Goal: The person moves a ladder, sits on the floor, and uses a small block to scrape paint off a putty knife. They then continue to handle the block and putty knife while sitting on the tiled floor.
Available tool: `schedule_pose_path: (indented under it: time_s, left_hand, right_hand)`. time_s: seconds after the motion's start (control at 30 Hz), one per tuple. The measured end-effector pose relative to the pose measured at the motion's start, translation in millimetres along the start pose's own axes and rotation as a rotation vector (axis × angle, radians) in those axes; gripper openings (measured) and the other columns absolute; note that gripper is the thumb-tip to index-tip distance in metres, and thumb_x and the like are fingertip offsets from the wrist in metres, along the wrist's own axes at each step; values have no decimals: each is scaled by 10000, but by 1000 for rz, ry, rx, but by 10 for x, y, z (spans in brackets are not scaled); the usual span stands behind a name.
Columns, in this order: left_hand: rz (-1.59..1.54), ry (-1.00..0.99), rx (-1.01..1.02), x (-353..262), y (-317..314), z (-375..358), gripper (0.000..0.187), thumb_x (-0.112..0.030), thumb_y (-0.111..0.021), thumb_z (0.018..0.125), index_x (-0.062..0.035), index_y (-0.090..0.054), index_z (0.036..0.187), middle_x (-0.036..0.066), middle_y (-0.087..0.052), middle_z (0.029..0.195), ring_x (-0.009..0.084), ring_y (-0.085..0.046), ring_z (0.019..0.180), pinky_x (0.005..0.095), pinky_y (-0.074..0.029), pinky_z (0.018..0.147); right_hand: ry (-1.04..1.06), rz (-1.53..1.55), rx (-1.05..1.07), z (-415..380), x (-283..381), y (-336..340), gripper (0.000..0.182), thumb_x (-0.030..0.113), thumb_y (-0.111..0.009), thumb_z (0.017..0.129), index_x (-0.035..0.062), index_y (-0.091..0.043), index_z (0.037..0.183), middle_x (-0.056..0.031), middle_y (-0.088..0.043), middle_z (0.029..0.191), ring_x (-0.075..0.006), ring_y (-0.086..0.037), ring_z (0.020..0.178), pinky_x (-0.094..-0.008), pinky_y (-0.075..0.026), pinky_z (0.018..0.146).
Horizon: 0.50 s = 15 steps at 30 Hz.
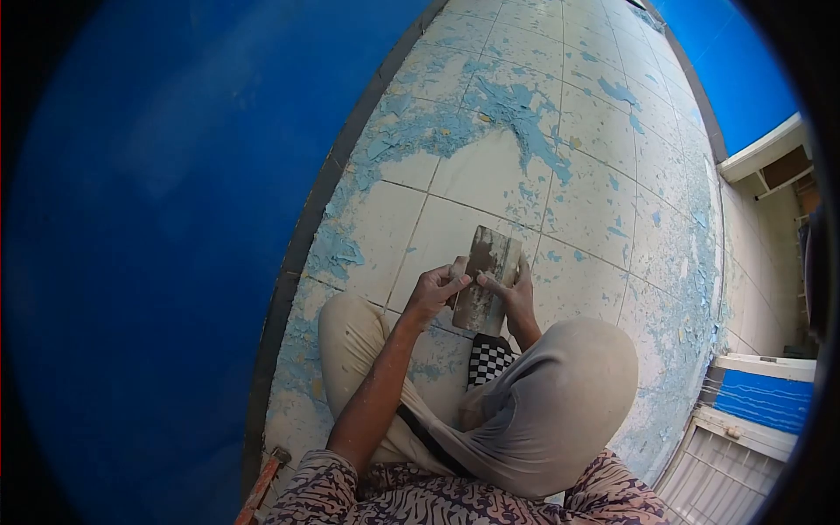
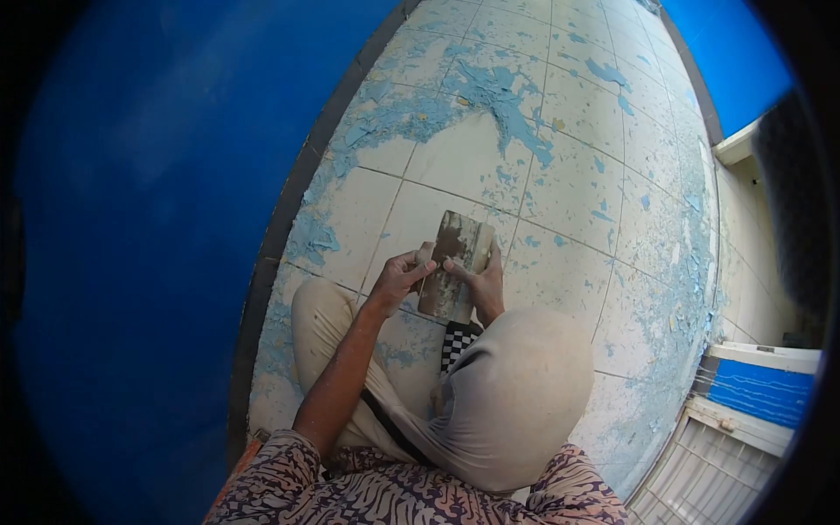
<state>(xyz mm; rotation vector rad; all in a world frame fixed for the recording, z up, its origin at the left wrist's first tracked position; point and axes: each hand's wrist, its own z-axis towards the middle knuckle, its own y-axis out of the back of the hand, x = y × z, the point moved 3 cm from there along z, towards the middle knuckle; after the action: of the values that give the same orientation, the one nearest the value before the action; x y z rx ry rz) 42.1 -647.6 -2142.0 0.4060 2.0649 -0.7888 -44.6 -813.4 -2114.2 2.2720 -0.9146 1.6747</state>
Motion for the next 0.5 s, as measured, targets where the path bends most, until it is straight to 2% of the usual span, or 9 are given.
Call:
schedule_pose_path:
  time_s: [0.03, 0.07, 0.1, 0.17, 0.27, 0.3, 0.37, 0.43, 0.5]
  left_hand:
    - [138, -38, 48, -20, -22, -5, 284, -269, -744, 931, -33, -693, 1081, -9, -677, 918, 44, -601, 805, 238, -509, 741]
    - [275, -77, 96, -63, -63, -21, 269, -269, -753, 925, -35, -706, 1049, -20, -673, 897, 37, -583, 790, 241, -503, 721]
    - [276, -76, 98, -83, -108, -47, 269, -269, -753, 925, -35, -706, 1049, -20, -673, 897, 37, -583, 790, 241, -503, 721]
    - [234, -44, 195, -94, -224, -89, 267, -264, -759, 922, -29, -712, 1042, -23, -673, 882, 37, -572, 793, 244, -496, 713]
    - [190, -56, 217, -107, -239, -93, 306, -274, -759, 922, -14, -702, 1072, -21, -671, 879, 43, -585, 802, 244, -499, 705]
    - [190, -58, 217, -127, -260, -103, 306, -274, -759, 922, -14, -702, 1072, -21, -671, 879, 43, -585, 802, 244, -499, 705]
    - [-4, -32, 215, -162, -285, -129, 327, -278, -745, 932, -12, -689, 1114, -12, -678, 909, 49, -607, 804, 242, -507, 710]
    - [-15, -24, 192, -181, -255, -125, 334, -274, -735, 938, -10, -681, 1136, 0, -685, 936, 55, -622, 813, 244, -517, 724]
    - [-29, -15, 171, -177, -198, -93, 342, -270, -725, 944, -9, -673, 1159, 12, -692, 962, 61, -637, 821, 245, -528, 739]
  right_hand:
    - [57, -56, -6, 5, 43, 4, 958, 218, -890, 737, -16, -309, 1461, -194, -613, 1225, -282, -650, 1096, -389, -559, 924]
    - [57, -55, -9, 10, 60, 15, 958, 218, -890, 737, -16, -309, 1461, -194, -613, 1225, -282, -650, 1096, -389, -559, 924]
    - [16, -53, -1, 10, 66, 24, 1013, 260, -905, 718, -11, -291, 1477, -200, -596, 1251, -291, -635, 1124, -392, -546, 942]
    - [-22, -49, 7, -7, 90, 27, 1068, 301, -919, 699, -6, -273, 1492, -207, -578, 1276, -300, -619, 1151, -395, -533, 961]
    - [-14, -50, 4, -26, 70, 42, 1071, 344, -907, 709, -7, -267, 1493, -203, -559, 1297, -295, -599, 1180, -393, -521, 975]
    - [-23, -49, 4, 13, -17, 70, 1089, 351, -893, 726, -12, -238, 1516, -211, -530, 1337, -304, -574, 1216, -397, -507, 994]
    - [-32, -46, 7, 15, -33, 77, 1106, 359, -879, 743, -17, -209, 1539, -219, -501, 1377, -313, -549, 1253, -400, -492, 1012]
    - [-154, 105, 117, -94, 151, -36, 1151, 406, -836, 787, -22, -122, 1582, -247, -420, 1472, -337, -470, 1343, -406, -437, 1071]
    - [-165, 66, 93, -53, 9, 28, 1151, 427, -815, 806, -19, -99, 1589, -252, -391, 1500, -342, -449, 1362, -404, -417, 1087]
